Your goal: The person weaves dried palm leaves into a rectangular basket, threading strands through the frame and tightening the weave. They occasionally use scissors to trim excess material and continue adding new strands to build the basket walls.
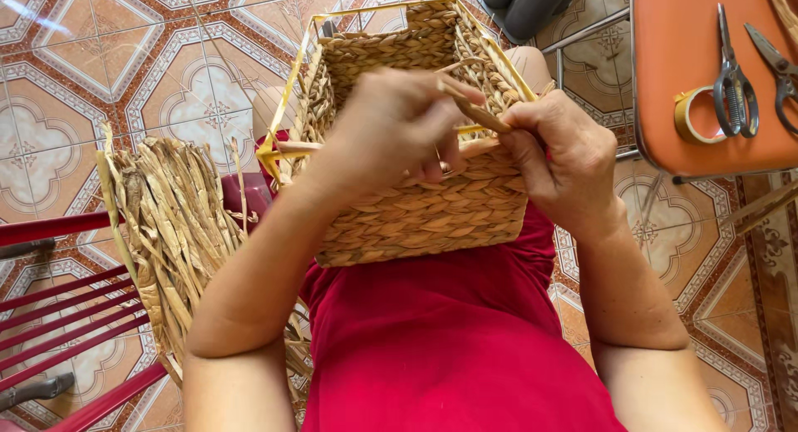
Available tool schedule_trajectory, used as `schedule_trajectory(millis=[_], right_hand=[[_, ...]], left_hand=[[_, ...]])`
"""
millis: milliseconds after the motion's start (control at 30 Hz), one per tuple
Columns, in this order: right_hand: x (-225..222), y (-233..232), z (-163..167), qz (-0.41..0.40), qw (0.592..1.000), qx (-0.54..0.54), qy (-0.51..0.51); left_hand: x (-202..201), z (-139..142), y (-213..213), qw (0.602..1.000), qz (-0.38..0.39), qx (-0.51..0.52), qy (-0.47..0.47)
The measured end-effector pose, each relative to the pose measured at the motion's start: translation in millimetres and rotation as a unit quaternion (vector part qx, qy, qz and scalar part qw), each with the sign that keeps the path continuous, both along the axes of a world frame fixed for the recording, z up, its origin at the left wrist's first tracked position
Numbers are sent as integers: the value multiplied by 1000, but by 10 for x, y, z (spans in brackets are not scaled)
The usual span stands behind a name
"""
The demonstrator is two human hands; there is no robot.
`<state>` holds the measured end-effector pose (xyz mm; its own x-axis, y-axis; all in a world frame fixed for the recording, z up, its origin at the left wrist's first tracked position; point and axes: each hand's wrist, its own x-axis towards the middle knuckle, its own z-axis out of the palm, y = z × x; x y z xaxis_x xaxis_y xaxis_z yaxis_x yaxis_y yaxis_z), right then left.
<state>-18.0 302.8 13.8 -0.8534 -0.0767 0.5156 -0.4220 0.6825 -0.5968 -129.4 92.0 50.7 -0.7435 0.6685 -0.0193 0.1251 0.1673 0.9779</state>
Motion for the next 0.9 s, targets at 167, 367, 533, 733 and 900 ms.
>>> schedule_trajectory(millis=[167, 367, 533, 733, 900], right_hand=[[25, 88, -27, 52, 987, -133, -80], [-23, 62, 73, 32, 983, -153, -92], [-39, -148, 184, 42, 999, 3, 20], [16, -119, 78, 40, 998, -56, -6], [50, -148, -52, -8, 997, -79, -18]], left_hand=[[271, -315, 295, 933, 78, -108, 334], [517, -303, 203, 915, 40, 3, 401], [779, -325, -18, 882, 136, -43, 449], [718, -352, -364, 918, 121, -229, 300], [739, -100, -566, 891, 96, -345, 280]])
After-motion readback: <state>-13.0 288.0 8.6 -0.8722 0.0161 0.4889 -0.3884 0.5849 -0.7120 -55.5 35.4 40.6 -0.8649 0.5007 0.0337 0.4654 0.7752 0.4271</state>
